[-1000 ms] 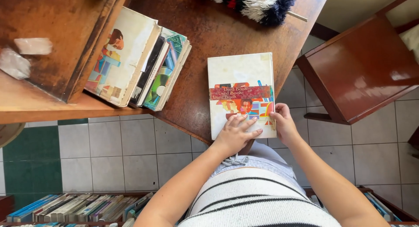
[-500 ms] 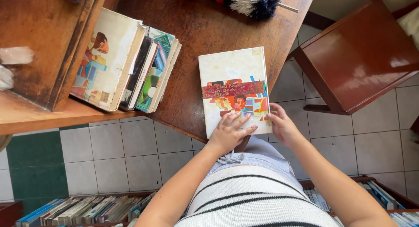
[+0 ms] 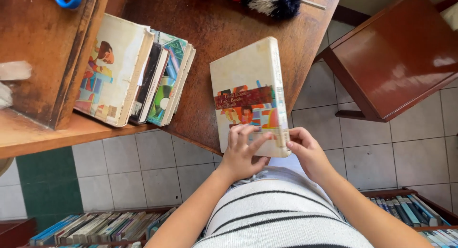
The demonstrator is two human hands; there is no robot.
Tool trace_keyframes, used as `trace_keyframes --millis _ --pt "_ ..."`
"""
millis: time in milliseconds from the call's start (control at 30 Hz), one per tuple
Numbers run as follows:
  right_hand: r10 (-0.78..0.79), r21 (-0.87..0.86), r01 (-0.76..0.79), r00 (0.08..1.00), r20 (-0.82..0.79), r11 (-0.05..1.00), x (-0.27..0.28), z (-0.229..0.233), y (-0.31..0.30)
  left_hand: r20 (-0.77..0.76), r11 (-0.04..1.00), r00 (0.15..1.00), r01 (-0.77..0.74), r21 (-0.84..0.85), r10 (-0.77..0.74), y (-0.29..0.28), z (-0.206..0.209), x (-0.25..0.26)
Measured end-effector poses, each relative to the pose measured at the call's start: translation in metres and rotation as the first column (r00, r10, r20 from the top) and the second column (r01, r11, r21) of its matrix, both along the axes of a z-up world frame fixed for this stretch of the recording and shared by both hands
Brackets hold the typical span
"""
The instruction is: The person repairs a book spine by applying clear tape. They use scissors to cut the tape and smooth it over the spine, then flip the book to apply tape to the other side. Finally, they open the book to check the repair and wipe the cover with a duster.
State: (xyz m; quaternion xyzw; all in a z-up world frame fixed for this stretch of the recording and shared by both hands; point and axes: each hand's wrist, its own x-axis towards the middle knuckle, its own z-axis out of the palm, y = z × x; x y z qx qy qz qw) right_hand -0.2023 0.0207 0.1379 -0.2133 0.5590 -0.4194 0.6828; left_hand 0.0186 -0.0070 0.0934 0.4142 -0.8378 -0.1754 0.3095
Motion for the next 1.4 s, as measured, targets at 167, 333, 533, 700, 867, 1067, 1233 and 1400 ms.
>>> trace_keyframes --millis 167,333,533,700,867,1067,1233,1400 --pt "0.241 -0.252 -0.217 0.968 0.068 0.943 0.022 0.014 -0.022 -0.160 0.974 0.983 -0.056 0.219 0.093 0.013 0.033 0.027" --pt "0.389 -0.337 -0.421 0.907 -0.161 0.842 0.048 -0.003 -0.056 -0.229 0.938 0.955 -0.108 0.330 0.190 0.032 0.056 0.038" --pt "0.423 -0.252 -0.476 0.875 -0.238 0.843 0.096 0.003 -0.080 -0.307 0.870 0.877 -0.211 0.446 0.370 0.038 0.072 0.054" --pt "0.429 -0.163 -0.504 0.834 -0.347 0.848 0.121 0.035 -0.093 -0.348 0.901 0.847 -0.298 0.316 0.403 0.030 0.097 0.061" --pt "0.441 -0.256 -0.521 0.842 -0.310 0.814 0.132 0.017 -0.091 -0.256 0.885 0.852 -0.404 0.233 0.457 0.035 0.098 0.071" --pt "0.433 -0.511 -0.533 0.846 -0.312 0.674 0.124 -0.008 -0.083 -0.212 0.879 0.853 -0.468 0.093 0.477 0.045 0.099 0.077" --pt "0.493 -0.616 -0.512 0.842 -0.220 0.599 0.119 -0.015 -0.074 -0.239 0.885 0.855 -0.464 0.046 0.461 0.049 0.091 0.083" --pt "0.541 -0.603 -0.602 0.782 -0.310 0.523 0.118 -0.010 -0.068 -0.291 0.871 0.835 -0.491 -0.013 0.466 0.050 0.102 0.083"
